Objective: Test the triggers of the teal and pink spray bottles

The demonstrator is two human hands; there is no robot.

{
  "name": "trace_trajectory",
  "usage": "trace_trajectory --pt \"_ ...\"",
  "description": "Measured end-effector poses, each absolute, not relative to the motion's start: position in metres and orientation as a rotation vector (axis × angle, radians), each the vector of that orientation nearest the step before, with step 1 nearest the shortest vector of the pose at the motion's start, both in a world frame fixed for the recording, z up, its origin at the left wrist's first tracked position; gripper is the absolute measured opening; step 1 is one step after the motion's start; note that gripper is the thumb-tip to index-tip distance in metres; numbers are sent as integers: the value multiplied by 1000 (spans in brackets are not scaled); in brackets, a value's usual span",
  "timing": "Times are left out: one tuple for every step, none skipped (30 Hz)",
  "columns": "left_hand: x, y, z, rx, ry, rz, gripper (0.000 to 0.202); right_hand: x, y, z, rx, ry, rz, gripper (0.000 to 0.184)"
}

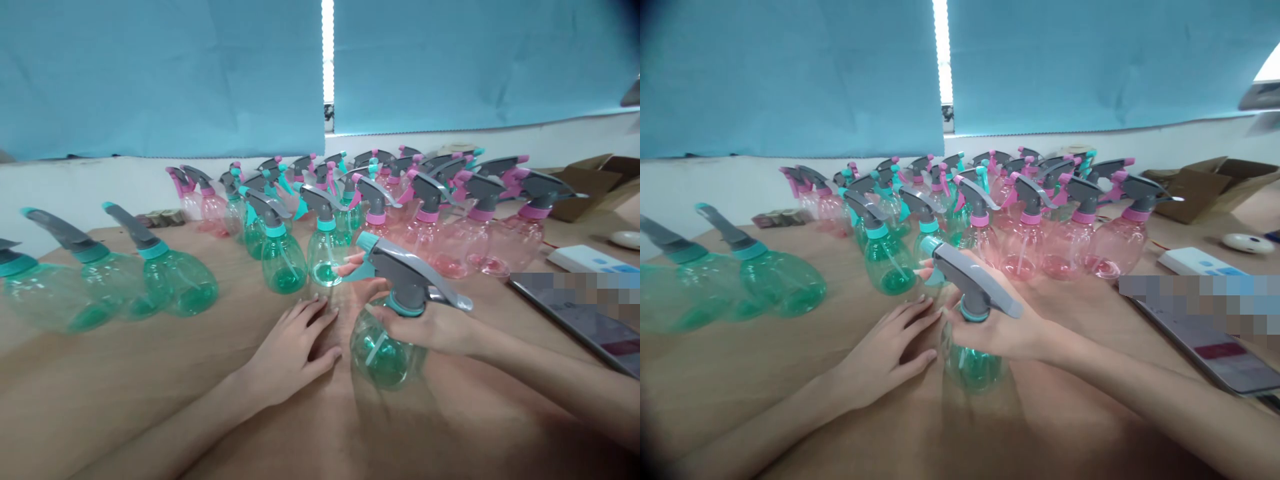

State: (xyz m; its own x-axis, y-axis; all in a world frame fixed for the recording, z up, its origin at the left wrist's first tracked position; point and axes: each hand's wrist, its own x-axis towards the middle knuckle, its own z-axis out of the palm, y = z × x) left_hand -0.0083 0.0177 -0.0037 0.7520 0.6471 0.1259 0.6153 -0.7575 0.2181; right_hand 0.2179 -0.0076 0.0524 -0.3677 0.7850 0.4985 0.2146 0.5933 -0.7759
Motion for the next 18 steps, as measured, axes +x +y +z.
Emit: trace_trajectory --pt "-8 18 -3 2785 1015 284 53 218 -8 53 -808 -1883 774 28" --pt "-8 17 -3 2782 1019 278 53 218 -7 53 -818 -1879 780 27" --pt "-8 17 -3 2780 1022 275 53 218 -7 53 -829 -1882 781 26" --pt "-8 17 -3 2778 1024 274 53 219 -7 53 -835 -1891 777 26" --pt "-8 17 -3 2778 1024 276 53 219 -6 53 -835 -1901 768 26" --pt "-9 17 -3 2780 1024 276 53 219 -6 52 -834 -1910 757 27" --pt "-9 17 -3 2782 1025 273 53 220 -5 52 -836 -1918 753 29" --pt "-9 17 -3 2786 1025 269 53 220 -5 51 -844 -1924 755 33" --pt "-9 17 -4 2789 1024 269 53 221 -5 50 -857 -1929 759 37" --pt "-9 18 -4 2792 1023 270 53 221 -5 50 -875 -1933 760 41" --pt "-9 18 -4 2792 1022 272 52 221 -5 50 -893 -1936 754 44" --pt "-9 18 -4 2791 1021 273 52 221 -5 50 -908 -1941 744 47" --pt "-9 18 -4 2790 1021 274 53 221 -6 51 -915 -1945 731 47" --pt "-9 18 -4 2788 1021 273 53 221 -6 52 -916 -1948 716 47" --pt "-9 18 -4 2788 1019 272 53 221 -7 53 -917 -1951 705 44" --pt "-8 18 -4 2789 1017 272 53 220 -7 55 -923 -1953 693 39" --pt "-8 18 -4 2789 1016 276 53 220 -8 57 -939 -1953 676 32" --pt "-8 18 -3 2788 1016 282 52 220 -8 59 -961 -1945 656 25"
